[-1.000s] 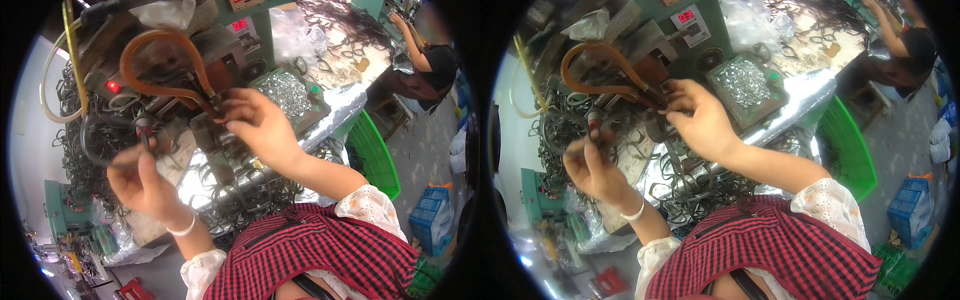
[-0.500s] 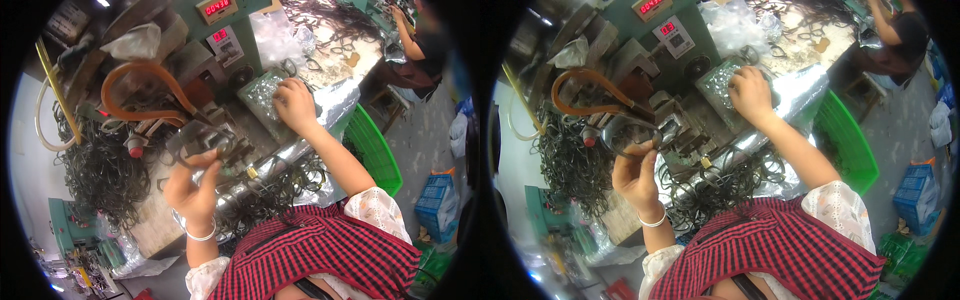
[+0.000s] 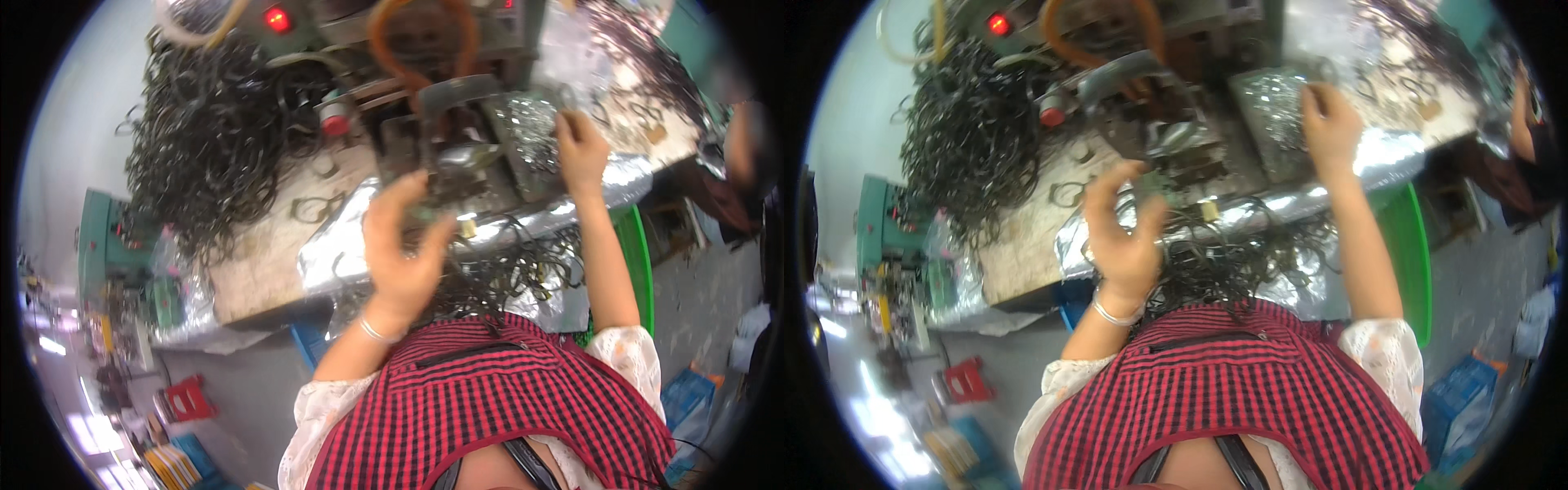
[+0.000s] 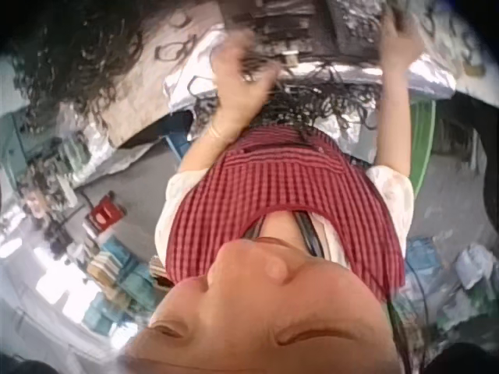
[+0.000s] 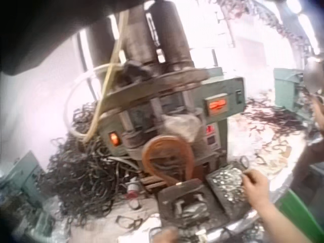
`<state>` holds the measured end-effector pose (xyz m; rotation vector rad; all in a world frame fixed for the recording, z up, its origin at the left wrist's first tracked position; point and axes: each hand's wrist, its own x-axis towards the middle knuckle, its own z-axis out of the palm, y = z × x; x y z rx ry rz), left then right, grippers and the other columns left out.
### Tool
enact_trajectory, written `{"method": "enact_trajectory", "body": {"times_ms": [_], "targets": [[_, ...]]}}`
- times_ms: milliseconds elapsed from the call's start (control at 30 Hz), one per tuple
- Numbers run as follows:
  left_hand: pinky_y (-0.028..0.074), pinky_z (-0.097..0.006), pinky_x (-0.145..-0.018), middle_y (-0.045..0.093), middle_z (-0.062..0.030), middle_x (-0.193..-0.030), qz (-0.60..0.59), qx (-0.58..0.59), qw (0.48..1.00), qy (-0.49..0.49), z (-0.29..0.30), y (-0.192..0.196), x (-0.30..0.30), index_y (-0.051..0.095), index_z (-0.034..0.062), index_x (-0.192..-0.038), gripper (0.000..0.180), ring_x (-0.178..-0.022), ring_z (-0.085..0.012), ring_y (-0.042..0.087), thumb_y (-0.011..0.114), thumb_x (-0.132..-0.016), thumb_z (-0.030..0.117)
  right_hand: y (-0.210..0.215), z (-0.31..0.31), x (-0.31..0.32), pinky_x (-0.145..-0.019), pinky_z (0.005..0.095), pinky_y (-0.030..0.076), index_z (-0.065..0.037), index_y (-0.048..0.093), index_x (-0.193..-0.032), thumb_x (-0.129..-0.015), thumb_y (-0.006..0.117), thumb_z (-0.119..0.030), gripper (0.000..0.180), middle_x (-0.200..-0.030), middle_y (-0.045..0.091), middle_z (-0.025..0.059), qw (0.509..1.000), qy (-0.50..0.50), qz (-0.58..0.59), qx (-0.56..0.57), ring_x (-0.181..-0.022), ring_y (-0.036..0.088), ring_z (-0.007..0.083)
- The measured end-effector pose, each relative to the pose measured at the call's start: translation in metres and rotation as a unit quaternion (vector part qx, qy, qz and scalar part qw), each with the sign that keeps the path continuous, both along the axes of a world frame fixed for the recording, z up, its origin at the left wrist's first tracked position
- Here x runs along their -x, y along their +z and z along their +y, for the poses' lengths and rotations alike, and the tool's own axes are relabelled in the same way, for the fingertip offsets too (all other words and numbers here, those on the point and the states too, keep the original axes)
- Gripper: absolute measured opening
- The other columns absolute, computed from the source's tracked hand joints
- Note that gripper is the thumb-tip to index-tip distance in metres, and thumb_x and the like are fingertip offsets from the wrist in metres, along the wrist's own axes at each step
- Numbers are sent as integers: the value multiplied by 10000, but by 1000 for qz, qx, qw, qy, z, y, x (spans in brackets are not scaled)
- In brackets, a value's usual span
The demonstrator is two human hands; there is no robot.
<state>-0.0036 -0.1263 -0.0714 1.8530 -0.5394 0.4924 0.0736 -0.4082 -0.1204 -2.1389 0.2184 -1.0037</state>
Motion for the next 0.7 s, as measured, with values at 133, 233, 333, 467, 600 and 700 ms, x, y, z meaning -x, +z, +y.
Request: {"method": "enact_trajectory", "body": {"times_ms": [133,233,333,467,600,700], "targets": [[314,-512,-1080,359,-224,-1418,12,-426,903,-58,29,-36,56,560,160,-1268,594,-1061,-369,557,758,-756,388,-4,-5,10,-719,295,514,-43,687,-1012,-865,663,-161,190,-865,714,80,994,37,58,-85,-763,671,154],[383,-473,-1039,390,-187,-1420,92,-529,837,-103,72,1,62,598,190,-1222,527,-1027,-344,579,755,-747,357,2,0,10,-753,283,506,-43,686,-1018,-862,652,-144,189,-896,712,83,995,59,58,-48,-804,666,153],[489,-400,-878,563,-133,-1253,180,-560,793,-160,111,58,49,683,140,-1080,403,-942,-305,625,768,-728,316,-1,2,9,-775,287,501,-48,680,-1030,-858,642,-119,191,-917,710,81,996,62,42,-43,-833,667,163],[523,-369,-760,692,-140,-909,244,-453,857,-36,152,74,-5,723,47,-928,312,-843,-295,664,737,-767,314,-3,13,7,-777,294,503,-47,678,-1026,-866,634,-111,179,-929,709,85,993,87,29,-77,-840,673,178],[521,-409,-751,678,-223,-881,267,-524,748,307,152,-5,-94,709,3,-873,415,-859,-341,666,664,-826,413,-3,16,0,-771,326,508,-43,678,-1016,-860,633,-98,171,-930,701,111,997,71,28,-32,-844,675,235],[521,-412,-772,686,-218,-879,248,-492,755,356,166,-92,-127,702,-5,-898,600,-871,-380,661,672,-754,576,-1,2,22,-785,342,503,-39,682,-994,-849,637,-79,157,-934,692,127,999,30,19,27,-885,660,259]]}}
